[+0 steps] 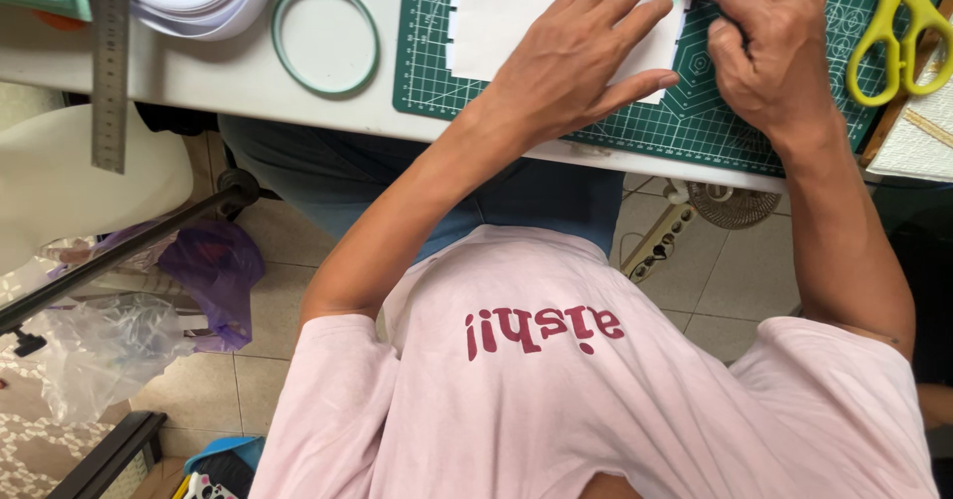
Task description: The person aligns several white paper strips on a green cutting mat, then applies green adhesive tape to the edges of the stack. They use yellow scissors to cut the tape and press it down, repeating the process on the opposite side. Finally, the person folds the taped paper stack in half.
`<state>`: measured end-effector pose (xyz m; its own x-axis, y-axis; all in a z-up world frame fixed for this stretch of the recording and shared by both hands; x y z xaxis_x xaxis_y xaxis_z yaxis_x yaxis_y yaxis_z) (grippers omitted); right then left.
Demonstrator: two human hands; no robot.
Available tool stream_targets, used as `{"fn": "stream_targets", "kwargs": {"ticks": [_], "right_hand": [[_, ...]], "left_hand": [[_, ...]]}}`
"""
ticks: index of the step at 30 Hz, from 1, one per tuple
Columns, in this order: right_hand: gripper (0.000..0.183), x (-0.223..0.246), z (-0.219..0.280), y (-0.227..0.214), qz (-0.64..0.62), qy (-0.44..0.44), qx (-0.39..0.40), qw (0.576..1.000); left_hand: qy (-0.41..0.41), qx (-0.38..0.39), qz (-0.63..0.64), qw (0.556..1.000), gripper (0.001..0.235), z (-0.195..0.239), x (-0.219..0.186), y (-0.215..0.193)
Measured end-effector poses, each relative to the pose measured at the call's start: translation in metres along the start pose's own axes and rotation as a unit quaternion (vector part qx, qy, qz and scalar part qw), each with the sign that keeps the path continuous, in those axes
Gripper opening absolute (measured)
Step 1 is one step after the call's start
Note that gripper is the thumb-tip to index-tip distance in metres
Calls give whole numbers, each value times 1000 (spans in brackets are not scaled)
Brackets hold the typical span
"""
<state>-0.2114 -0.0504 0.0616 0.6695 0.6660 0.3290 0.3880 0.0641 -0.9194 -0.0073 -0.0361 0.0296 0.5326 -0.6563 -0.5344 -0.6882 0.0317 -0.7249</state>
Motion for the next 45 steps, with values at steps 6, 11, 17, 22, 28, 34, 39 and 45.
{"fn": "stream_targets", "kwargs": {"ticks": [6, 11, 17, 22, 28, 34, 39, 45], "right_hand": [[21, -6, -9, 4, 66, 45, 0, 997], [9, 13, -46, 26, 60, 25, 34, 997], [32, 52, -75, 30, 159, -90, -8, 983], [36, 55, -77, 30, 171, -86, -2, 982], [19, 43, -78, 36, 111, -69, 5, 991], [15, 41, -82, 40, 43, -53, 8, 998], [12, 43, -82, 39, 93, -91, -28, 991], [9, 42, -82, 38, 63, -92, -29, 993]], "left_hand": [[-55, -35, -60, 996, 53, 31, 28, -45], [-26, -9, -102, 994, 70, 35, 37, -55], [-13, 0, -102, 995, 87, 35, 37, -56], [-14, 6, -94, 995, 96, 34, 38, -53], [-24, 2, -98, 995, 98, 35, 35, -48], [-24, -2, -91, 996, 98, 37, 36, -47], [-28, 3, -88, 996, 98, 37, 36, -46], [-31, 1, -85, 996, 97, 38, 37, -44]]}}
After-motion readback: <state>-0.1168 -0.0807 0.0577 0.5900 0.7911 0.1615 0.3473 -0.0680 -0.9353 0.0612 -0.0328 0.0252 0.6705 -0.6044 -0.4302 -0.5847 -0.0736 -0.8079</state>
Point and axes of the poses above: each hand's wrist, its own z-axis away from the middle knuckle, its own y-axis out of the palm, x = y × z, the point moved 5 cm from there along -z, towards the middle knuckle
